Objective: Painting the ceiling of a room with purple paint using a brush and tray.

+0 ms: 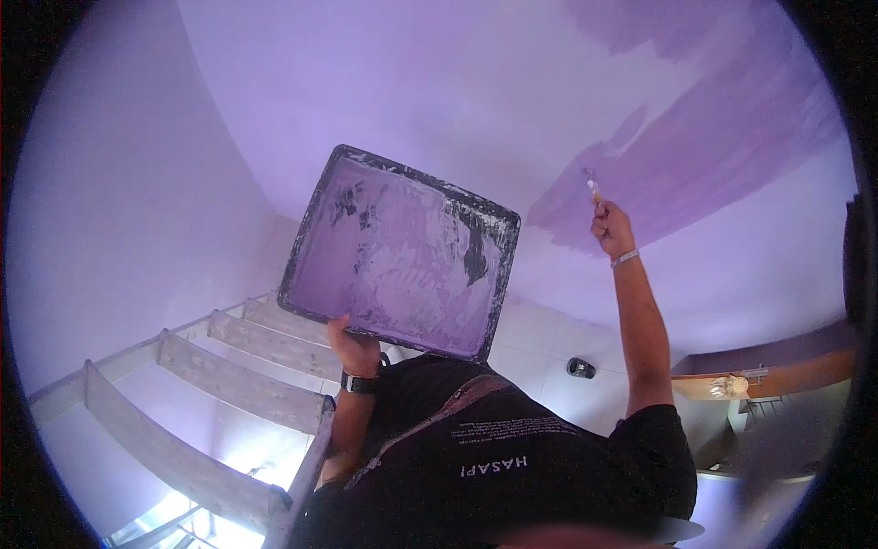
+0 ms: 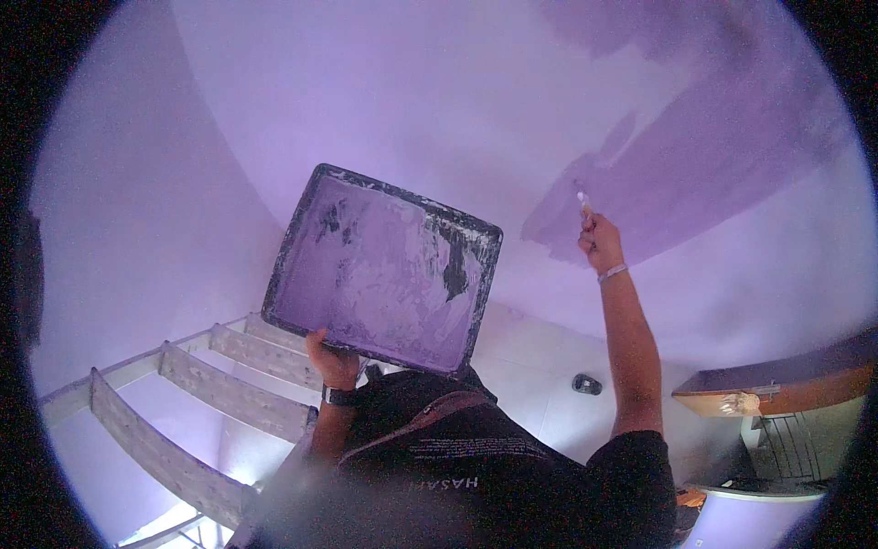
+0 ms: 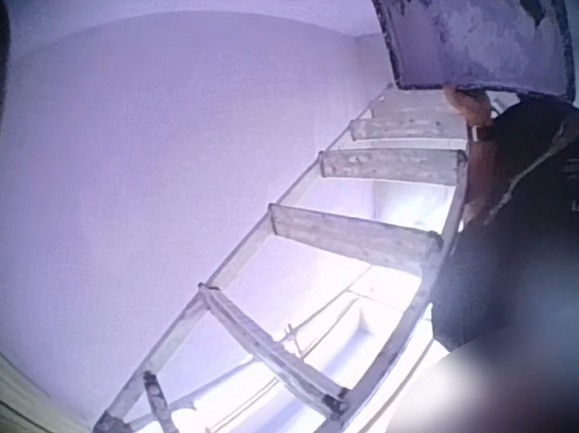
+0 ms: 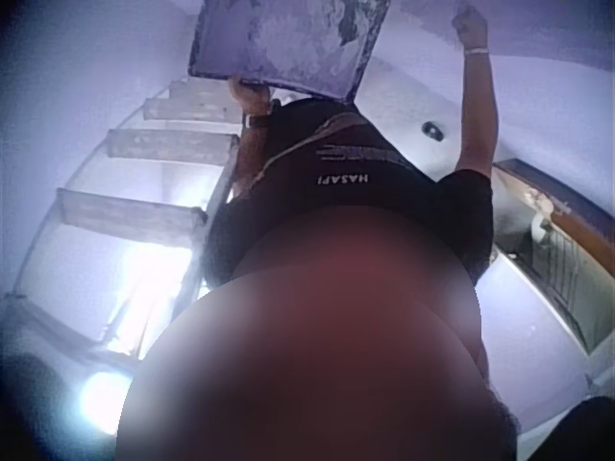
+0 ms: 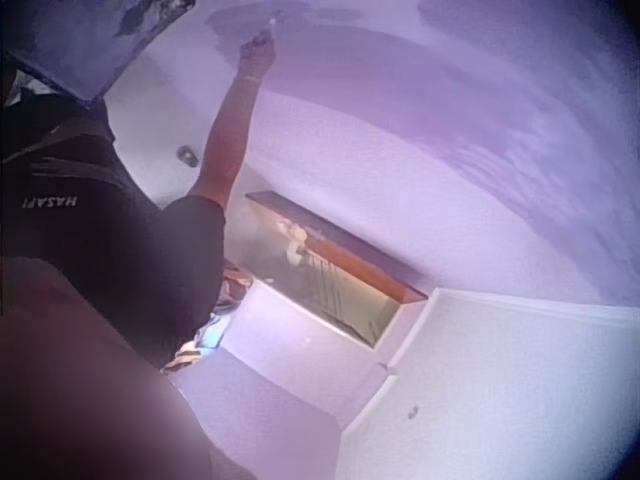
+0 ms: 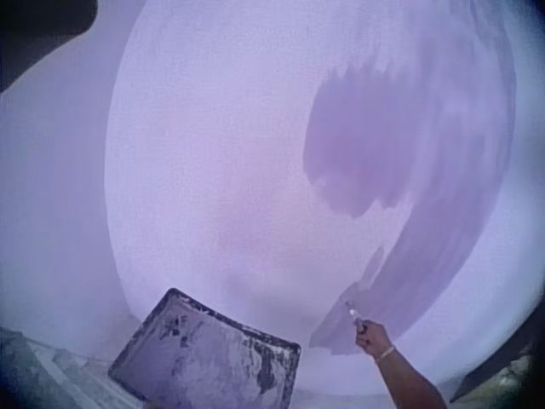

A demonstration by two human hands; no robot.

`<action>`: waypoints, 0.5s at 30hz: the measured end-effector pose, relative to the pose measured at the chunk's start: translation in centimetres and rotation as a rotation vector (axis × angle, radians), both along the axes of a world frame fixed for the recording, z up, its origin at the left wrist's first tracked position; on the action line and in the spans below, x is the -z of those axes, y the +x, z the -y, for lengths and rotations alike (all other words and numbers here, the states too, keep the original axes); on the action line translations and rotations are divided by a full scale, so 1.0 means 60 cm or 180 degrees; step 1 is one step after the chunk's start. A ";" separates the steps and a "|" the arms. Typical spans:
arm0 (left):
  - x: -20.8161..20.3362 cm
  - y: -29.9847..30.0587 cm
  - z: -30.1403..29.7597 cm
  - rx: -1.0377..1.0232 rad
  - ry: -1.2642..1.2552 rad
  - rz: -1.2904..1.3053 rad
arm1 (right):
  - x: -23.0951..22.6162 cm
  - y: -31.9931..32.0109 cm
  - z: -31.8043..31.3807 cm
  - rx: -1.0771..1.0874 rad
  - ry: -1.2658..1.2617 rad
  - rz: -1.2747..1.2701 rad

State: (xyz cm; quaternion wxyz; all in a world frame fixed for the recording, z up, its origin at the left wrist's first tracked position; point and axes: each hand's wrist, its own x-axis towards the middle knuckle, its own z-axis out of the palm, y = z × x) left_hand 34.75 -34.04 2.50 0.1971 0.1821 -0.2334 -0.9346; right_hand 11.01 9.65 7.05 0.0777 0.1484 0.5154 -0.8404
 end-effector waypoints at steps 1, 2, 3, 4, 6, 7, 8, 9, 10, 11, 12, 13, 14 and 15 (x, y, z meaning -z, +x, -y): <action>0.003 -0.001 0.002 -0.0060 0.0004 0.0037 | -0.019 -0.008 -0.002 0.0076 0.0342 -0.0300; 0.006 -0.003 0.004 -0.0106 0.0005 0.0080 | -0.055 -0.019 -0.005 0.0163 0.0683 -0.0594; 0.009 -0.002 0.007 -0.0113 0.0011 0.0085 | -0.105 -0.024 -0.001 0.0220 0.0708 -0.0848; 0.009 -0.003 0.010 -0.0071 0.0051 0.0026 | -0.165 -0.025 0.003 0.0284 0.0734 -0.1106; 0.015 -0.003 0.016 -0.0048 0.0088 -0.0041 | -0.257 -0.022 0.014 0.0543 0.0528 -0.1539; 0.020 -0.002 0.019 -0.0102 0.0065 -0.0043 | -0.290 -0.010 0.028 0.0523 0.0521 -0.1544; 0.023 -0.001 0.022 -0.0157 0.0036 -0.0043 | -0.318 0.002 0.047 0.0645 0.0769 -0.1923; 0.030 -0.003 0.026 -0.0166 0.0073 -0.0020 | -0.330 0.004 0.069 0.0762 0.1064 -0.2284; 0.031 -0.002 0.027 -0.0211 0.0080 0.0051 | -0.326 0.006 0.075 0.0855 0.1065 -0.2228; 0.029 -0.002 0.027 -0.0257 0.0081 0.0120 | -0.297 -0.003 0.065 0.0858 0.1070 -0.2238; 0.025 -0.001 0.024 -0.0251 0.0085 0.0107 | -0.241 -0.022 0.040 0.0743 0.2068 -0.2273; 0.015 -0.002 0.020 -0.0211 0.0034 0.0089 | -0.183 -0.037 0.014 0.0630 0.3070 -0.2250; 0.007 -0.004 0.015 -0.0157 -0.0010 0.0068 | -0.113 -0.048 -0.011 0.0563 0.3413 -0.1908; 0.004 -0.004 0.014 -0.0167 -0.0008 0.0064 | -0.061 -0.051 -0.022 0.0450 0.3726 -0.1579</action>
